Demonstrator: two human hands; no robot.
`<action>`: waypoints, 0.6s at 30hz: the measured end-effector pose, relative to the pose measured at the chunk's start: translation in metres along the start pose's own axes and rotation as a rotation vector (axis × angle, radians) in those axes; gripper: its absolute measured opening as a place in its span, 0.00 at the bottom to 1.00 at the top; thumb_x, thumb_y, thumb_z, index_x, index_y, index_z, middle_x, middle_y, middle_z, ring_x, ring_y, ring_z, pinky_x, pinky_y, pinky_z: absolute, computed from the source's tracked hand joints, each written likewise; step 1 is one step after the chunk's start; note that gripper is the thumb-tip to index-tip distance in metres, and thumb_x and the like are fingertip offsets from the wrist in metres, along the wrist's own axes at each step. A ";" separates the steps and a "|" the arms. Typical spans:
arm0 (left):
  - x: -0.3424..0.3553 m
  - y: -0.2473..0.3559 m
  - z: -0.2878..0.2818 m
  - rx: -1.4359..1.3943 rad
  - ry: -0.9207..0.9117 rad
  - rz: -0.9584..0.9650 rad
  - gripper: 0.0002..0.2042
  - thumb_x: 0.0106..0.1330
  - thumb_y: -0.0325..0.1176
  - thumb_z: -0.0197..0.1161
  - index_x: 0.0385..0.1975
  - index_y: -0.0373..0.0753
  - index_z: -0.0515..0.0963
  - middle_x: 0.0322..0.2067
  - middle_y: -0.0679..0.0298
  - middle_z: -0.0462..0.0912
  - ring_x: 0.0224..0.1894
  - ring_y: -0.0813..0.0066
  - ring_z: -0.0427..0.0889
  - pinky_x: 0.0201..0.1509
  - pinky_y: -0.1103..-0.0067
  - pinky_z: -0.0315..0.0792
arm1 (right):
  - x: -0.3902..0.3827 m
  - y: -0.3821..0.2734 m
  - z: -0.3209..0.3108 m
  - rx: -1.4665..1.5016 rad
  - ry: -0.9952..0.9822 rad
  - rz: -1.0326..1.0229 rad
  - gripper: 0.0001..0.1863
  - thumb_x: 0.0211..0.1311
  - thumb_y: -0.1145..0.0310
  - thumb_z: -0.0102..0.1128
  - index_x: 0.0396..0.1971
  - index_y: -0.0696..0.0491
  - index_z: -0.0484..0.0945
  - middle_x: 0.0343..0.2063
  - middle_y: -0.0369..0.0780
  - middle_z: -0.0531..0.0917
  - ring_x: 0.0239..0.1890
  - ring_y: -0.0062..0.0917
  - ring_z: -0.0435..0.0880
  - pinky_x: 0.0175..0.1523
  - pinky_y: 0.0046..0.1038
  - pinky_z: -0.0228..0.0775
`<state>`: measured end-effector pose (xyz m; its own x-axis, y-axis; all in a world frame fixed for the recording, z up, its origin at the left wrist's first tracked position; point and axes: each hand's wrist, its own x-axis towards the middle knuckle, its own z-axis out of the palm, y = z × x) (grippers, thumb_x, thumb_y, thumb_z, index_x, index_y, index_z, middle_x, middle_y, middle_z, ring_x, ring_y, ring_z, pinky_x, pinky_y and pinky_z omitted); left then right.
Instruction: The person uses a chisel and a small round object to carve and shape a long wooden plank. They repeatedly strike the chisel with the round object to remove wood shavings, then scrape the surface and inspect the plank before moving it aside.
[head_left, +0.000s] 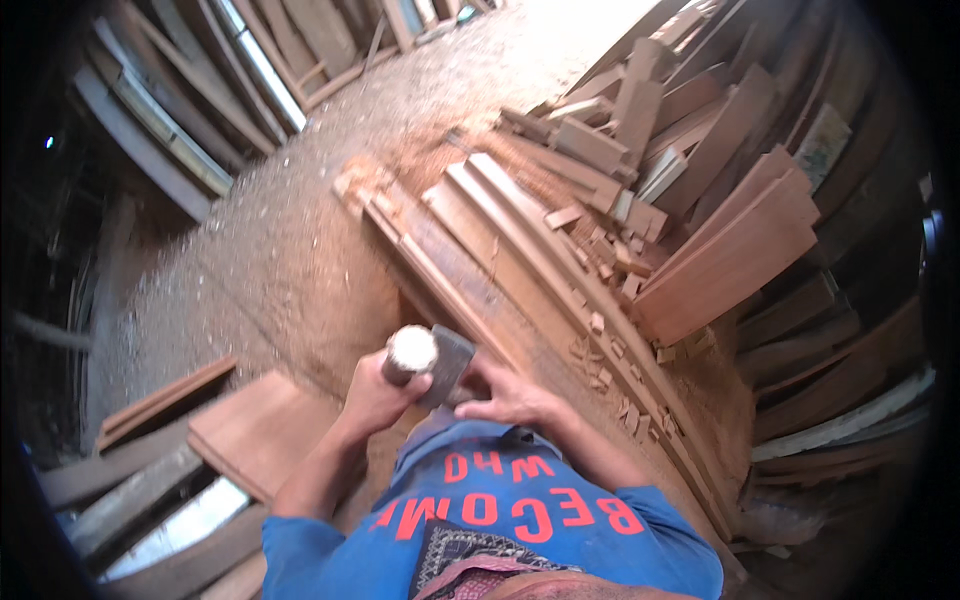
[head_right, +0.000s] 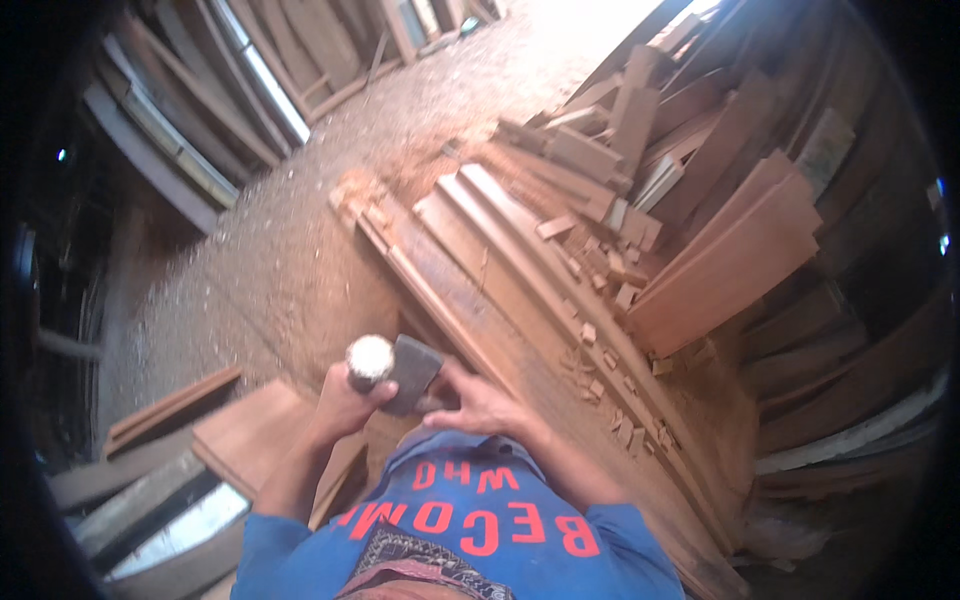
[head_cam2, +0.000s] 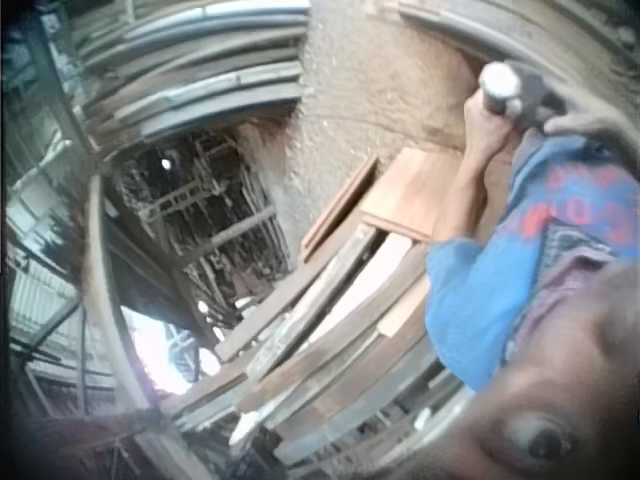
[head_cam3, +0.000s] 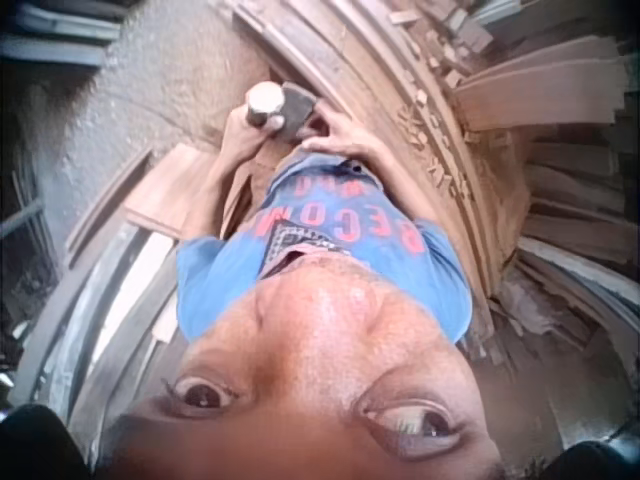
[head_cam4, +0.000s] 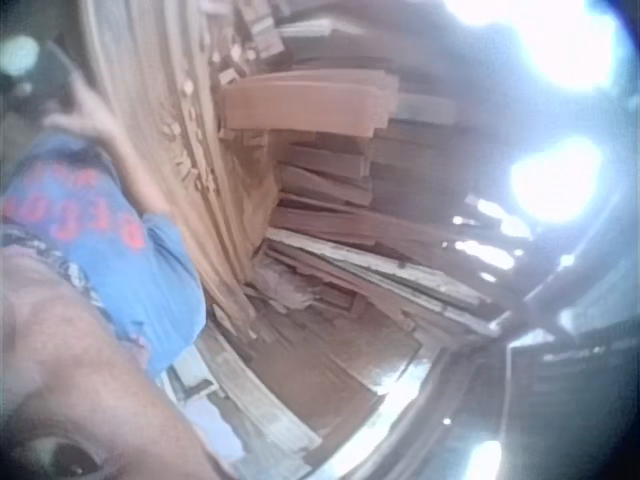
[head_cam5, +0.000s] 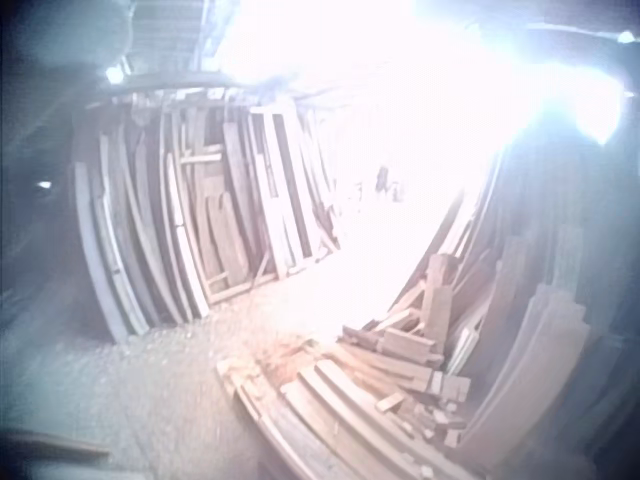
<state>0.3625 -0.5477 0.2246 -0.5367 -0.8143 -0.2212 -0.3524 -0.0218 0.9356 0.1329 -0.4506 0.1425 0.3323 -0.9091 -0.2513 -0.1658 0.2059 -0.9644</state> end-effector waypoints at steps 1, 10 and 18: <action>0.003 -0.001 -0.003 -0.010 -0.022 -0.034 0.13 0.61 0.29 0.74 0.44 0.35 0.82 0.36 0.69 0.84 0.40 0.81 0.81 0.45 0.75 0.79 | 0.005 0.018 0.003 -0.076 -0.055 -0.048 0.44 0.61 0.54 0.74 0.72 0.55 0.64 0.60 0.52 0.78 0.63 0.40 0.79 0.68 0.39 0.70; 0.086 -0.003 -0.033 0.128 0.093 -0.017 0.10 0.64 0.31 0.75 0.40 0.36 0.82 0.32 0.70 0.83 0.36 0.79 0.82 0.41 0.77 0.77 | 0.020 -0.012 -0.034 0.156 0.012 0.310 0.29 0.65 0.58 0.69 0.60 0.60 0.78 0.28 0.36 0.84 0.28 0.19 0.81 0.33 0.27 0.73; 0.248 -0.052 -0.148 -0.167 0.252 0.241 0.17 0.71 0.29 0.67 0.56 0.39 0.71 0.31 0.68 0.82 0.36 0.77 0.85 0.47 0.75 0.81 | 0.086 -0.001 -0.073 0.283 0.466 0.403 0.14 0.63 0.67 0.69 0.44 0.57 0.80 0.20 0.34 0.81 0.20 0.18 0.79 0.25 0.25 0.71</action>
<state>0.3616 -0.8346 0.1616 -0.3768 -0.9240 0.0655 -0.0987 0.1103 0.9890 0.0944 -0.5553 0.1280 -0.1500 -0.7894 -0.5952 0.0779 0.5907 -0.8031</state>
